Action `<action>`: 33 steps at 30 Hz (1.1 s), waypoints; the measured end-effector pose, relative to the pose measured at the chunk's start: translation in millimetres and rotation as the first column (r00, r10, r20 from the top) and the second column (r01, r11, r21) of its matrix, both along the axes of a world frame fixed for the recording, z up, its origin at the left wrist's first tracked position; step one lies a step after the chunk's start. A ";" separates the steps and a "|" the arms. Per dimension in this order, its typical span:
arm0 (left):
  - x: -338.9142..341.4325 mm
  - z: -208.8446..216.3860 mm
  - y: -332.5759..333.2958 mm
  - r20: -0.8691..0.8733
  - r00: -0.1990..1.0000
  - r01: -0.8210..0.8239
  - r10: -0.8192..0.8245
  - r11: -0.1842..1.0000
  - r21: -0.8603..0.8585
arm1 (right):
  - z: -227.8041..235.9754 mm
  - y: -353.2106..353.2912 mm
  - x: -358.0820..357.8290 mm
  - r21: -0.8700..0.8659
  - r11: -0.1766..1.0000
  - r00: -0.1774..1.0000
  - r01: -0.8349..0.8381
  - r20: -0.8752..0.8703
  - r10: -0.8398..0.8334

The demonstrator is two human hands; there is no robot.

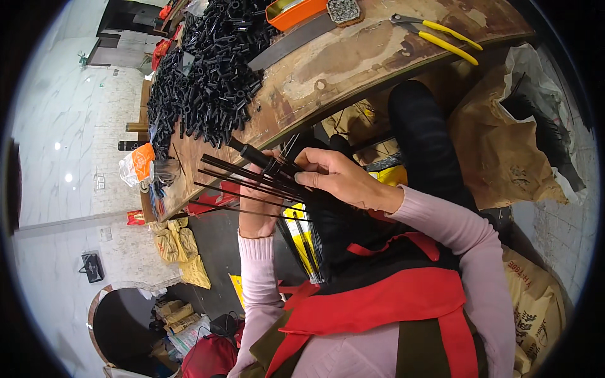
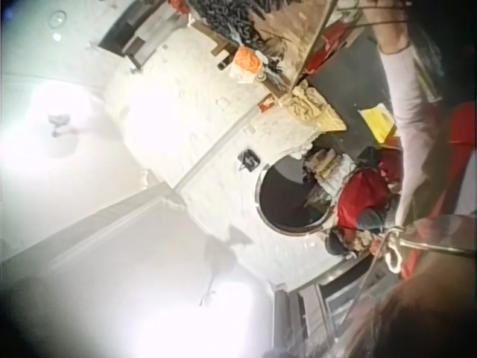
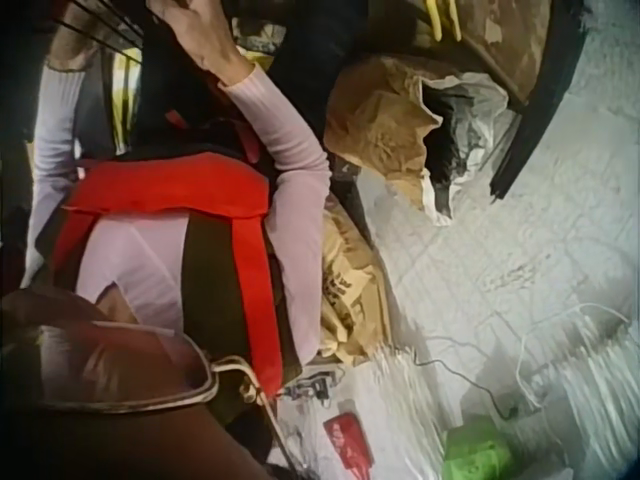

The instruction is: The recorder aligns multiple long black plastic strips and uses a pair of snips to trim or cut them at a manufacturing workbench.

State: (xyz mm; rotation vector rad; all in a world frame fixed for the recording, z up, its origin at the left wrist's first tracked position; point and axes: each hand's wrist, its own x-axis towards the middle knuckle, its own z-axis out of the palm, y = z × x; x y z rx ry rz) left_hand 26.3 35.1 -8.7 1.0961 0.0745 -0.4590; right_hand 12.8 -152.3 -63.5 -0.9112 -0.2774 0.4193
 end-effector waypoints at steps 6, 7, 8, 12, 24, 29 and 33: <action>3.1 -0.9 3.0 0.015 1.000 0.016 -0.015 1.000 -0.017 | -7.2 4.5 5.6 0.117 0.992 0.995 -0.050 -0.076 0.059; 3.3 -2.6 4.2 0.083 0.996 0.037 -0.039 0.999 0.020 | -8.9 5.1 6.1 0.155 0.986 0.992 -0.061 -0.100 0.078; 5.7 -5.1 6.2 0.059 0.997 0.044 -0.046 0.998 0.034 | -9.9 5.1 7.1 0.155 0.986 0.992 -0.057 -0.103 0.073; 10.6 -13.3 14.9 0.107 0.989 0.092 -0.099 0.993 0.067 | -13.2 6.0 6.8 0.282 0.958 0.977 -0.046 -0.188 0.102; -0.2 2.4 -6.4 -0.015 0.998 -0.067 0.067 0.997 0.024 | -10.6 -3.4 5.5 0.238 0.971 0.970 -0.030 -0.226 0.086; -3.6 1.3 -9.5 0.092 0.996 0.011 -0.013 1.000 0.021 | -12.4 -7.6 2.5 0.235 0.972 0.976 -0.019 -0.206 0.069; -0.2 4.7 -9.5 0.115 0.982 0.152 -0.150 0.988 -0.012 | -10.5 -17.7 5.7 0.345 0.934 0.948 -0.095 -0.256 0.191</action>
